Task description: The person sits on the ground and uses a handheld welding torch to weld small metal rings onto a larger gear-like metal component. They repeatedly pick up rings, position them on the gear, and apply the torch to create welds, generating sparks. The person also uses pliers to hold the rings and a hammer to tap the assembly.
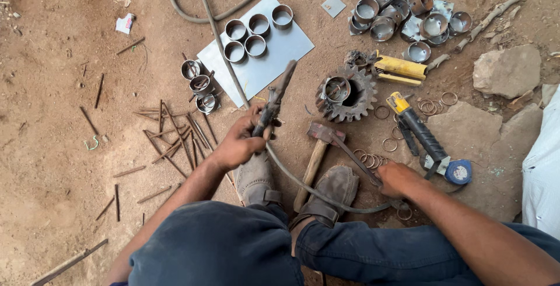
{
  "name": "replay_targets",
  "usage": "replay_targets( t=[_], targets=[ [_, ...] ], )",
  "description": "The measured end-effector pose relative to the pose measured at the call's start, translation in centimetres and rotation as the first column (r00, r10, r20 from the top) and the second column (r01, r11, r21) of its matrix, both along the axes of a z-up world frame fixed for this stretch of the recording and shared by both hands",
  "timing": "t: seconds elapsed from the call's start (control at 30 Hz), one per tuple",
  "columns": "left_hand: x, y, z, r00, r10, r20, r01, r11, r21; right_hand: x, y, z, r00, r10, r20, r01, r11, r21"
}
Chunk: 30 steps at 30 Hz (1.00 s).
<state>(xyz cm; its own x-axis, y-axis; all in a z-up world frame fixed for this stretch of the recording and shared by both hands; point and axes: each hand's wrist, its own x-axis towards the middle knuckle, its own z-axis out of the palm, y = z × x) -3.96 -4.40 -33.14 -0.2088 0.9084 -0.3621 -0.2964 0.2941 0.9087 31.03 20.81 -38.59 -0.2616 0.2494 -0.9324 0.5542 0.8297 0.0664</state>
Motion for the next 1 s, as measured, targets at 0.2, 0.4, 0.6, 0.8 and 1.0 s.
replay_targets(
  t=[0.2,0.4,0.6,0.8,1.0],
  targets=[
    [0.2,2.6,3.8,0.774,-0.383,-0.504,0.267,0.920,-0.288,-1.3,-1.1,2.6,1.000,0.002,-0.011,-0.002,1.000,-0.013],
    [4.1,3.3,2.9,0.946,-0.308,0.105,0.325,0.880,-0.346,-2.7,-1.4,4.5,0.994,-0.064,-0.089,0.063,0.998,-0.010],
    [9.4,4.6,-2.1,0.588,0.046,0.808,0.083,0.990,-0.117,-2.7,-0.7,4.8,0.973,-0.057,-0.222,0.070,0.996,0.052],
    [9.9,5.1,-1.2,0.472,-0.052,0.880,0.103,0.995,0.004,-2.7,-0.6,4.7,0.976,-0.047,-0.213,0.065,0.995,0.078],
    [8.8,6.1,0.6,0.542,-0.049,0.839,0.130,0.991,-0.025,-2.6,-0.6,3.9,0.988,-0.062,-0.138,0.068,0.997,0.043]
  ],
)
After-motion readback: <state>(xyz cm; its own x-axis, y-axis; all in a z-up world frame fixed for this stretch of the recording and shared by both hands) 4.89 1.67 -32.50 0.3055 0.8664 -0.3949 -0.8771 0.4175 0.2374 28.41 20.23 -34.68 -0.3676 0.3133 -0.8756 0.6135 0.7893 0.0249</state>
